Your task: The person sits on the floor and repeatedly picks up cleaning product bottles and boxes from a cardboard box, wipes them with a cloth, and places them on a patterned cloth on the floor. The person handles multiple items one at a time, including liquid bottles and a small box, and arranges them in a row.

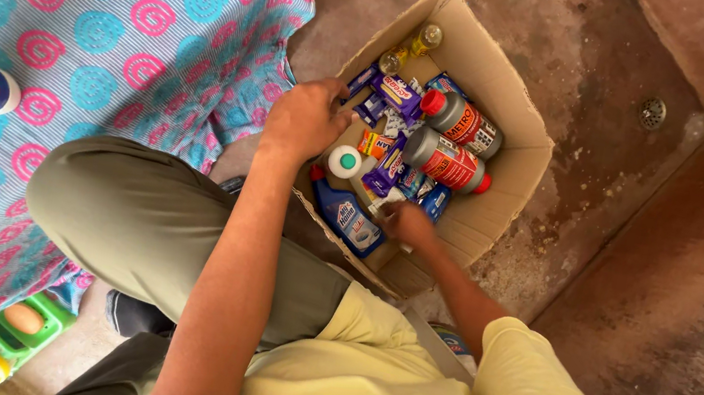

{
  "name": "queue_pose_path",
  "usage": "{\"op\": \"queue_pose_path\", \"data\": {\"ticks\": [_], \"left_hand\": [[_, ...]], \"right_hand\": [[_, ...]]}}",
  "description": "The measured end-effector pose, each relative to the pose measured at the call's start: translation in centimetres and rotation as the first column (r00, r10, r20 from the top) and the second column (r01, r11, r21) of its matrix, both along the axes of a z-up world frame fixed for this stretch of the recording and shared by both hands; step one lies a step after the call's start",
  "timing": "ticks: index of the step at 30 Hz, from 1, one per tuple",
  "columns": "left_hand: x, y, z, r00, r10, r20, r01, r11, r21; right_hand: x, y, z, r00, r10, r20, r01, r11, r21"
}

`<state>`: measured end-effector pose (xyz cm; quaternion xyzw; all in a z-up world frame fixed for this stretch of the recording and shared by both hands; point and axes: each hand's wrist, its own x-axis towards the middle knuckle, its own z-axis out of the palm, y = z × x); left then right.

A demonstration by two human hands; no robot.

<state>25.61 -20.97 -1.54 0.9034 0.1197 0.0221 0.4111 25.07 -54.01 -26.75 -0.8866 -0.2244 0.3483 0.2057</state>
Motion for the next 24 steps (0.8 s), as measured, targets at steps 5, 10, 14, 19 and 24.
{"op": "queue_pose_path", "data": {"ticks": [5, 10, 14, 19, 24], "left_hand": [[0.5, -0.1, -0.9, 0.999, -0.028, 0.017, 0.027, 0.999, 0.032], [0.7, -0.2, -1.0, 0.999, -0.047, -0.011, 0.047, 0.999, 0.015], [0.5, -0.1, -0.1, 1.000, -0.022, -0.017, 0.023, 1.000, 0.017], [0.3, 0.1, 0.1, 0.997, -0.016, -0.079, 0.017, 1.000, 0.009], [0.2, 0.2, 0.0, 0.999, -0.018, -0.031, 0.019, 0.999, 0.027]], "right_hand": [[-6.7, 2.4, -1.6, 0.989, -0.053, 0.135, 0.048, 0.998, 0.040], [-6.6, 5.8, -2.6, 0.994, -0.082, 0.075, 0.085, 0.995, -0.047], [-5.0, 7.3, -2.1, 0.998, -0.058, 0.034, 0.059, 0.998, -0.035], [-2.8, 7.0, -1.0, 0.999, 0.020, -0.030, -0.026, 0.980, -0.200], [-2.5, 7.0, -0.7, 0.977, 0.201, -0.075, -0.214, 0.947, -0.239]]}}
